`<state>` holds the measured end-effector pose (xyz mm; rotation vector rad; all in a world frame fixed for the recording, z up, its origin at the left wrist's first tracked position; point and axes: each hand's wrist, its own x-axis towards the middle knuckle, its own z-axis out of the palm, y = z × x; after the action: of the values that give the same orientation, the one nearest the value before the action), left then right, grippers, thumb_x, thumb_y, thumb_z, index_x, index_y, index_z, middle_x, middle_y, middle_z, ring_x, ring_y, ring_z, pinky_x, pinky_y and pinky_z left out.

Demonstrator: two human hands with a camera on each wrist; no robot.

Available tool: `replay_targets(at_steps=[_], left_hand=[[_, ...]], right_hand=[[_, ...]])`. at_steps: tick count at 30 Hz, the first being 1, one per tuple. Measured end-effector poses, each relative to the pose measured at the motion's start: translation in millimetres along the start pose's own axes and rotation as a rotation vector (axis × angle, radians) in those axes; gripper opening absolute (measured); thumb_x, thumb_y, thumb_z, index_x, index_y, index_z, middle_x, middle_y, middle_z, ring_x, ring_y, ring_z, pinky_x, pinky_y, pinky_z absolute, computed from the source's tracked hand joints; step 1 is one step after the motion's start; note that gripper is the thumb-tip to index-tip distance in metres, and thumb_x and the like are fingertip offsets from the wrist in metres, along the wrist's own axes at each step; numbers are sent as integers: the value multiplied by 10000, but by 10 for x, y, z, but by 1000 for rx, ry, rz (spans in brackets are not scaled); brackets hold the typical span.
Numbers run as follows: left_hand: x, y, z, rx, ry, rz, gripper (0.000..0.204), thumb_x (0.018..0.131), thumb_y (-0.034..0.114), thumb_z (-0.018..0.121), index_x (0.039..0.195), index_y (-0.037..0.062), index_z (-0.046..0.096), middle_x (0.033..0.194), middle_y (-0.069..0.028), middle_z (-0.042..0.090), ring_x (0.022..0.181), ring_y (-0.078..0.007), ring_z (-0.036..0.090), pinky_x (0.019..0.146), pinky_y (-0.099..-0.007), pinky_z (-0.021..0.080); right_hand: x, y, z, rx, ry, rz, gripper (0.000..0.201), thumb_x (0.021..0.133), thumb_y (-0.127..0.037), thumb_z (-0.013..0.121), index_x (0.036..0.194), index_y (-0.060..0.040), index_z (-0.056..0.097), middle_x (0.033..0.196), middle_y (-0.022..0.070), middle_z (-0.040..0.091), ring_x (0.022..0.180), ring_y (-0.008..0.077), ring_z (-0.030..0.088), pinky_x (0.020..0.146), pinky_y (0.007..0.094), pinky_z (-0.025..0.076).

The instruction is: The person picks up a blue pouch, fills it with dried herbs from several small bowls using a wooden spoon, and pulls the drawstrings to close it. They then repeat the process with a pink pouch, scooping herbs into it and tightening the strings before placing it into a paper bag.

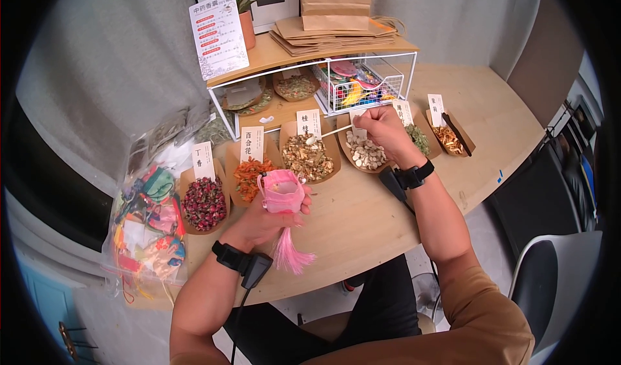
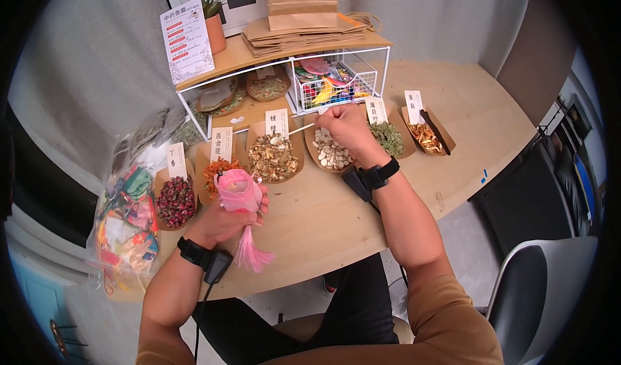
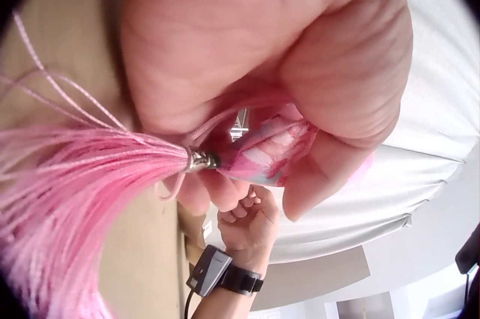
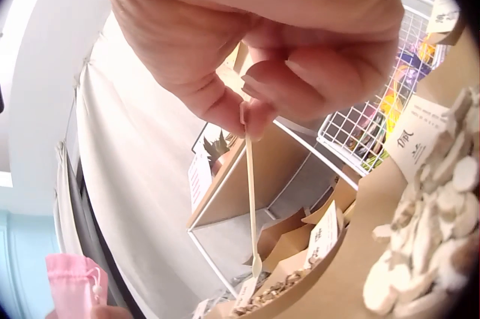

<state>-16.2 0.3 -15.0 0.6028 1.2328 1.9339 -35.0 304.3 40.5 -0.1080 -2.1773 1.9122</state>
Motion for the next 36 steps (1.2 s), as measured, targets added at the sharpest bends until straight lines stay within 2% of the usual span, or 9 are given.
replay_targets(at_steps=[6,9,12,15,18,24,27,32,36], left_hand=[[-5,42,-43,-47,5,39,574,749,-26,719,1277,8,498,1105,-84,608,989,-188,611,769,-319,533],[-6,45,-56,-73,14,34,569,740,-43,716,1267,14,509,1087,-72,609,979,-181,609,764,-303,532],[-5,31,-90,-60,5,37,559,768,-7,712,1284,6,496,1102,-83,617,979,-189,612,779,-326,524],[-2,25,-83,-60,8,44,557,769,-7,709,1284,9,498,1101,-85,616,967,-187,610,785,-323,517],[-3,16,-84,-54,-2,47,555,770,0,708,1284,10,498,1099,-86,614,959,-188,610,790,-323,512],[10,-1,-80,-17,-1,35,553,764,14,718,1273,9,503,1098,-88,615,956,-194,610,787,-333,514],[13,-7,-53,6,-1,23,552,761,18,722,1268,9,505,1095,-89,615,958,-196,611,785,-336,516],[11,-24,-43,3,-4,8,551,764,31,732,1266,14,507,1088,-87,616,963,-201,612,788,-338,516],[13,-23,-48,-57,-2,-27,587,737,-47,730,1278,18,510,1080,-65,607,975,-181,603,800,-309,528]], right_hand=[[32,98,-20,-293,90,-53,171,739,-90,666,595,-23,604,560,-1,557,524,75,476,495,262,385],[27,72,-30,-425,71,-29,171,725,-104,677,590,-19,615,548,4,557,529,86,494,514,271,405],[59,127,-42,-439,-1,2,175,728,-113,680,590,-18,631,551,9,563,527,96,498,521,280,418],[-9,44,-19,-402,-98,92,249,790,-130,682,585,-33,581,543,-36,488,517,52,403,486,262,334],[-15,41,2,-403,-138,65,219,747,-155,694,599,-10,623,562,43,566,561,112,511,549,293,432],[67,230,43,-369,-175,168,237,788,-193,686,652,-8,624,633,53,603,608,119,530,579,292,436],[81,232,42,-327,-158,198,223,797,-198,673,695,-5,632,639,62,607,594,118,540,563,286,439],[65,193,3,-262,-161,280,197,798,-197,665,744,-12,620,605,63,576,477,115,501,421,287,376],[55,159,-19,-237,-168,291,193,798,-197,660,782,-13,603,579,58,551,410,122,454,359,297,318]])
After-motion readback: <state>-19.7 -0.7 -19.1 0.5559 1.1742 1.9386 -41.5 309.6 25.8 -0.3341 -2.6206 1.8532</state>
